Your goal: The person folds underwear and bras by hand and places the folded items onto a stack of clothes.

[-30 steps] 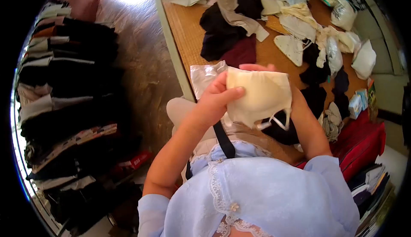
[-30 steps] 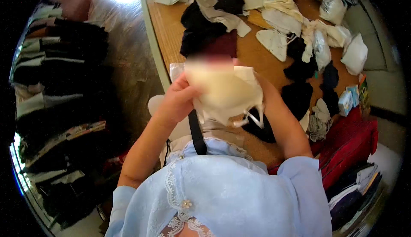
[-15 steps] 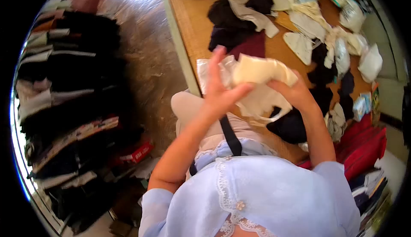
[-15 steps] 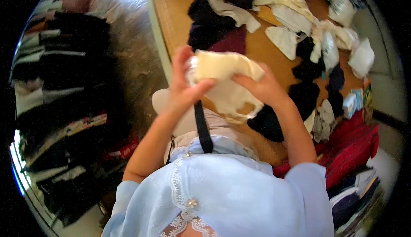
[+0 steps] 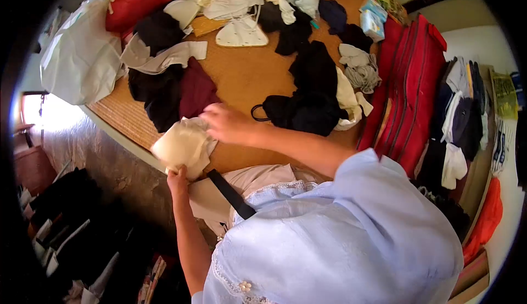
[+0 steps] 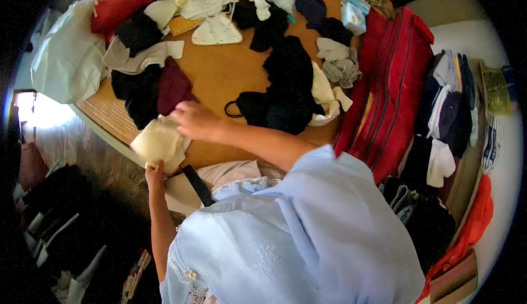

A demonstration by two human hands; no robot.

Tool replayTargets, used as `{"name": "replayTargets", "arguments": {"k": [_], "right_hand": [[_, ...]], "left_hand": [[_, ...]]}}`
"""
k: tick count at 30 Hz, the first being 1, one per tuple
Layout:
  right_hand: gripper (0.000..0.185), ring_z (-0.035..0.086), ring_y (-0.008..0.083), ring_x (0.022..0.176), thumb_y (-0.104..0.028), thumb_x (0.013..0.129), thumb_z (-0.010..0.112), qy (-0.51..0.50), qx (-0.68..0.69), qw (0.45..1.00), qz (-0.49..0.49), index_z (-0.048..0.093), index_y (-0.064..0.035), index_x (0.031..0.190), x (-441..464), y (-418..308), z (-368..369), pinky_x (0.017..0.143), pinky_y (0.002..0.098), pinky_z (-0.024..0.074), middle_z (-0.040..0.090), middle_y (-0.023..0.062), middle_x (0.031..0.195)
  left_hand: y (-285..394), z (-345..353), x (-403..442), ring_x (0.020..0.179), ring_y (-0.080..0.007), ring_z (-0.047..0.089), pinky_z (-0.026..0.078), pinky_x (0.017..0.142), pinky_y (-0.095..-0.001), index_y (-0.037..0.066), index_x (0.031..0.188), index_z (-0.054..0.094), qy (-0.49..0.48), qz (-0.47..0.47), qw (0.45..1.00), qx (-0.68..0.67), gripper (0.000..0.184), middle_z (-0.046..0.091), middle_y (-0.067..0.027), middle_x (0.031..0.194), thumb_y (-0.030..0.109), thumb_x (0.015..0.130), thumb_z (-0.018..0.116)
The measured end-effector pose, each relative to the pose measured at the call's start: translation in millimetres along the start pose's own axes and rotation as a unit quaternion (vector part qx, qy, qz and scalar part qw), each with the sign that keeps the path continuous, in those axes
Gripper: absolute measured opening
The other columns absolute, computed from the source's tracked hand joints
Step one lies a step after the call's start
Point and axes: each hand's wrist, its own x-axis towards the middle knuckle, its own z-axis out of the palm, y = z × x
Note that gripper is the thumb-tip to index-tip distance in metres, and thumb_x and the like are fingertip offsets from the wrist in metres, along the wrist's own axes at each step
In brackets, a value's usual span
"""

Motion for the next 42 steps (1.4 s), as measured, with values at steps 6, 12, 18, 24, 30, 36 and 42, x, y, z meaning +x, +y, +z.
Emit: {"name": "replayTargets", "arguments": {"k": [6, 12, 18, 24, 30, 36, 42], "right_hand": [[0.034, 0.05, 0.0357, 0.093, 0.002, 0.067, 0.052, 0.214, -0.249, 0.899, 0.29, 0.052, 0.005, 0.101, -121, 132, -153, 0.077, 0.0413, 0.042, 0.052, 0.0215, 0.1], [0.06, 0.052, 0.0338, 0.102, -0.025, 0.076, 0.062, 0.037, -0.187, 0.799, 0.57, 0.037, 0.0005, 0.124, -226, 240, -192, 0.084, 0.0381, 0.0408, 0.053, 0.0225, 0.109], [0.039, 0.058, 0.0266, 0.076, -0.032, 0.078, 0.06, 0.038, -0.091, 0.795, 0.599, 0.06, 0.0036, 0.094, -186, 209, -229, 0.07, 0.0361, 0.0436, 0.061, 0.019, 0.083], [0.045, 0.056, 0.0157, 0.076, -0.027, 0.071, 0.065, 0.323, 0.044, 0.864, 0.384, 0.056, 0.0051, 0.102, -107, 223, -322, 0.068, 0.0276, 0.0433, 0.061, 0.0097, 0.088], [0.04, 0.053, 0.018, 0.091, -0.016, 0.078, 0.059, 0.444, 0.251, 0.824, 0.248, 0.051, 0.0036, 0.112, 2, 134, -337, 0.08, 0.0276, 0.0402, 0.057, 0.0093, 0.103], [0.04, 0.053, 0.0225, 0.099, -0.017, 0.082, 0.054, 0.419, 0.397, 0.798, 0.173, 0.044, -0.0006, 0.118, 64, 85, -328, 0.088, 0.0323, 0.0414, 0.053, 0.0116, 0.11], [0.045, 0.054, 0.026, 0.101, -0.031, 0.088, 0.047, 0.291, 0.484, 0.819, 0.106, 0.038, -0.0051, 0.123, 88, 63, -333, 0.085, 0.0371, 0.046, 0.051, 0.0125, 0.116]], "left_hand": [[8, -6, 6, 0.075, -0.0144, 0.052, 0.042, 0.065, -0.0282, 0.001, 0.102, 0.051, -0.005, 0.059, 0.993, -0.1, 0.03, 0.057, -0.0046, 0.087, 0.017, 0.078, 0.062], [-5, -5, 11, 0.09, -0.0194, 0.054, 0.042, 0.076, -0.0306, -0.001, 0.119, 0.038, 0.007, 0.112, 0.982, -0.149, 0.05, 0.054, -0.0125, 0.104, 0.016, 0.078, 0.062], [3, -15, -13, 0.097, -0.0177, 0.05, 0.041, 0.079, -0.0271, -0.006, 0.121, 0.035, 0.09, 0.126, 0.983, -0.103, 0.055, 0.05, -0.0137, 0.109, 0.011, 0.077, 0.063], [-7, -16, -12, 0.108, -0.028, 0.043, 0.034, 0.092, -0.0337, -0.005, 0.12, 0.04, 0.163, 0.21, 0.964, -0.01, 0.054, 0.044, -0.0183, 0.114, 0.015, 0.076, 0.063], [31, -12, -46, 0.111, -0.0306, 0.038, 0.032, 0.092, -0.0363, -0.002, 0.116, 0.044, 0.22, 0.231, 0.945, 0.072, 0.048, 0.041, -0.0182, 0.118, 0.014, 0.075, 0.062], [54, -14, -61, 0.111, -0.0316, 0.038, 0.03, 0.095, -0.0388, -0.001, 0.112, 0.046, 0.255, 0.311, 0.913, 0.069, 0.042, 0.043, -0.0176, 0.116, 0.009, 0.073, 0.06], [83, -3, -78, 0.11, -0.0299, 0.04, 0.034, 0.091, -0.0365, 0.002, 0.11, 0.048, 0.218, 0.34, 0.915, 0.02, 0.04, 0.043, -0.0158, 0.116, 0.007, 0.073, 0.06]]}}
